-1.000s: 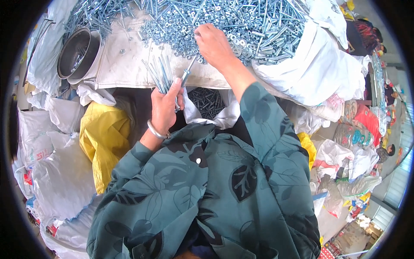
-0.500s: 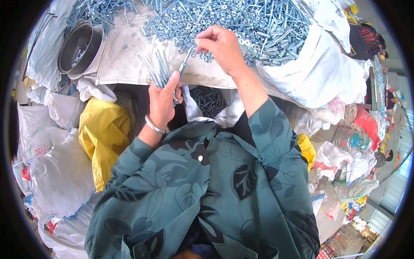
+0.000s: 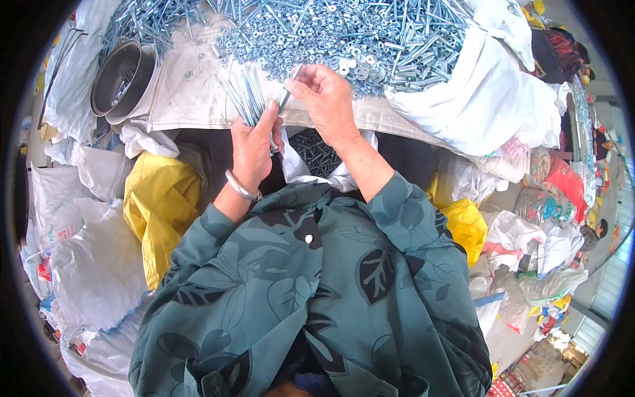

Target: The person assembles washers and nuts onto long metal expansion bolts by hand at a workstation.

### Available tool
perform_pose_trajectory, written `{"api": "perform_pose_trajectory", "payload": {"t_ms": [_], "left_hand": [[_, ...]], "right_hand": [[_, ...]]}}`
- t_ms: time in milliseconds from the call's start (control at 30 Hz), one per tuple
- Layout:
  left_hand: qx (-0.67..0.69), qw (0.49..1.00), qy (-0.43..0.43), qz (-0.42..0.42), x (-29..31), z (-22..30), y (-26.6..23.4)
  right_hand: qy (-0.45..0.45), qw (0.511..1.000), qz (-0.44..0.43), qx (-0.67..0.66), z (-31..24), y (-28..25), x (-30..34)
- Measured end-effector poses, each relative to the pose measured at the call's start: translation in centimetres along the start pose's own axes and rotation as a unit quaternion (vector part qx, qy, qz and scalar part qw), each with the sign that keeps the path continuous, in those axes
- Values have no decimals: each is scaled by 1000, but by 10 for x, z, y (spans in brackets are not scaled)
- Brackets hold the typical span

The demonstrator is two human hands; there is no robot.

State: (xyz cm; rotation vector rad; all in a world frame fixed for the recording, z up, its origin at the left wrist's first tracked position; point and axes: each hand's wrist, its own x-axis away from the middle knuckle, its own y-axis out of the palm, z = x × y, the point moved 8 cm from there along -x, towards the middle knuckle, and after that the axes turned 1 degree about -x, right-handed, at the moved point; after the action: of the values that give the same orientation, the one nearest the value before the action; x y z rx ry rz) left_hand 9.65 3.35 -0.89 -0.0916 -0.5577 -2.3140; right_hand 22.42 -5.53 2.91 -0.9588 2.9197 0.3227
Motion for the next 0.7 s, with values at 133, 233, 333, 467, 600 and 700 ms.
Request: {"api": "perform_pose_trajectory", "payload": {"t_ms": [133,233,333,467,600,700], "left_hand": [[5,999,-26,-22,-5,4,8],[37,999,-37,9,-11,12,8],[51,998,-21,42,-24,24,-5],[-14,999,49,-3,-42,50,4],[-22,994,74,-71,-52,66,28],[-62,985,96,-131,-54,72,40]], "right_hand": [[59,995,-26,-70,1,0,1],[-34,999,-25,32,-38,-7,-11],[-93,995,-42,-12,-70,-4,-25],[-103,969,-70,214,-41,3,-28],[-134,940,-86,301,-33,12,-21],[-155,942,-89,285,-24,16,-18]]}}
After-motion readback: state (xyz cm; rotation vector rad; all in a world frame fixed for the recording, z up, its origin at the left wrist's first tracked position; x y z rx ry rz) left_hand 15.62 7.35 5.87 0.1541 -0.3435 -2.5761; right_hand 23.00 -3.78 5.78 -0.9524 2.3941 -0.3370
